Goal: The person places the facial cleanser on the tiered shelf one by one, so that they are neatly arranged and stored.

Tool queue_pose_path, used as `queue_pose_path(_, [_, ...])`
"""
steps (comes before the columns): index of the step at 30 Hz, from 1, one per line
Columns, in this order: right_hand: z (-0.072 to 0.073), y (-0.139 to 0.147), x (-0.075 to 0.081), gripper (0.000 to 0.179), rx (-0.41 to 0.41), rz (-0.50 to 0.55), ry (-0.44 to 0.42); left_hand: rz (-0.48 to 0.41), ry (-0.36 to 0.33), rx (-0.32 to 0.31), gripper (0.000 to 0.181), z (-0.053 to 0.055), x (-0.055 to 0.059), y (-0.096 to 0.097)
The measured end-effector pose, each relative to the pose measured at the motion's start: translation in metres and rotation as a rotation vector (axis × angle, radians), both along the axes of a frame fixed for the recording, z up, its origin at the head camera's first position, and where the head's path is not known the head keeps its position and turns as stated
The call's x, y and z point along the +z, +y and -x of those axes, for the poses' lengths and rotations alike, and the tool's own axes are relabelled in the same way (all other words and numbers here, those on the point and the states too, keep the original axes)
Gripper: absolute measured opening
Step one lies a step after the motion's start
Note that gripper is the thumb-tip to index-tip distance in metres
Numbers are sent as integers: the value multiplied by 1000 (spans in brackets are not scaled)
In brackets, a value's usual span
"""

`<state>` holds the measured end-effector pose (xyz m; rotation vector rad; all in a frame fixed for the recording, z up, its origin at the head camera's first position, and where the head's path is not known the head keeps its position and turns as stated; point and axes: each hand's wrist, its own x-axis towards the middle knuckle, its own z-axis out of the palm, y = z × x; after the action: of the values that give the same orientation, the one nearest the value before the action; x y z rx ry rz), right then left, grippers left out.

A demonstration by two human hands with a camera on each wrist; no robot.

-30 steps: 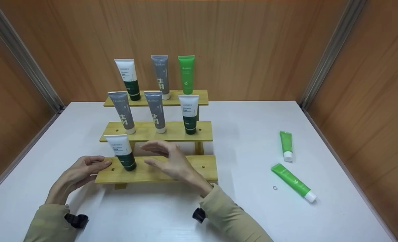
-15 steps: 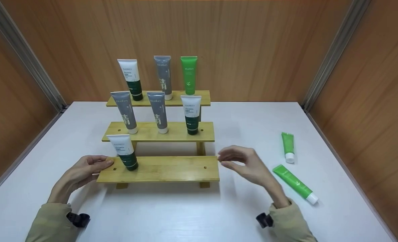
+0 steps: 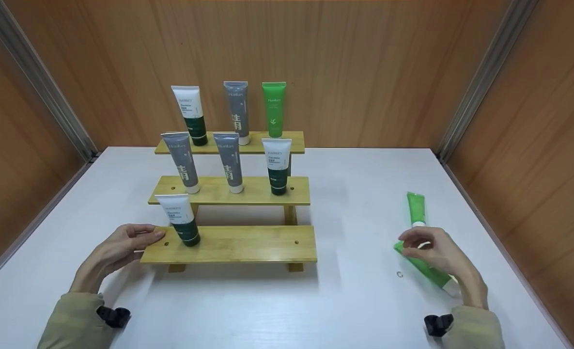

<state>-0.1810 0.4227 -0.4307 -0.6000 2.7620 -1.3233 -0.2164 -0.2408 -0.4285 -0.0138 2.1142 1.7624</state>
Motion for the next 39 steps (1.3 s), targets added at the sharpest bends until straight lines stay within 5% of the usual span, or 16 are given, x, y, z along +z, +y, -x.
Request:
queue_pose_path(9, [-6, 37, -11, 28, -95, -113, -142, 16, -12, 11, 60, 0, 2, 1])
queue_pose_path(18, [-5, 34, -13, 40, -184, -182, -254, 22, -5, 16, 57, 0, 2, 1])
queue_pose_path(28, [3, 23, -19, 43, -146, -106, -224, 13, 15, -10, 52, -1, 1, 0])
queue_pose_path(39, [10, 12, -17, 53, -141, -155, -345, -20, 11, -25, 51, -1, 0, -1])
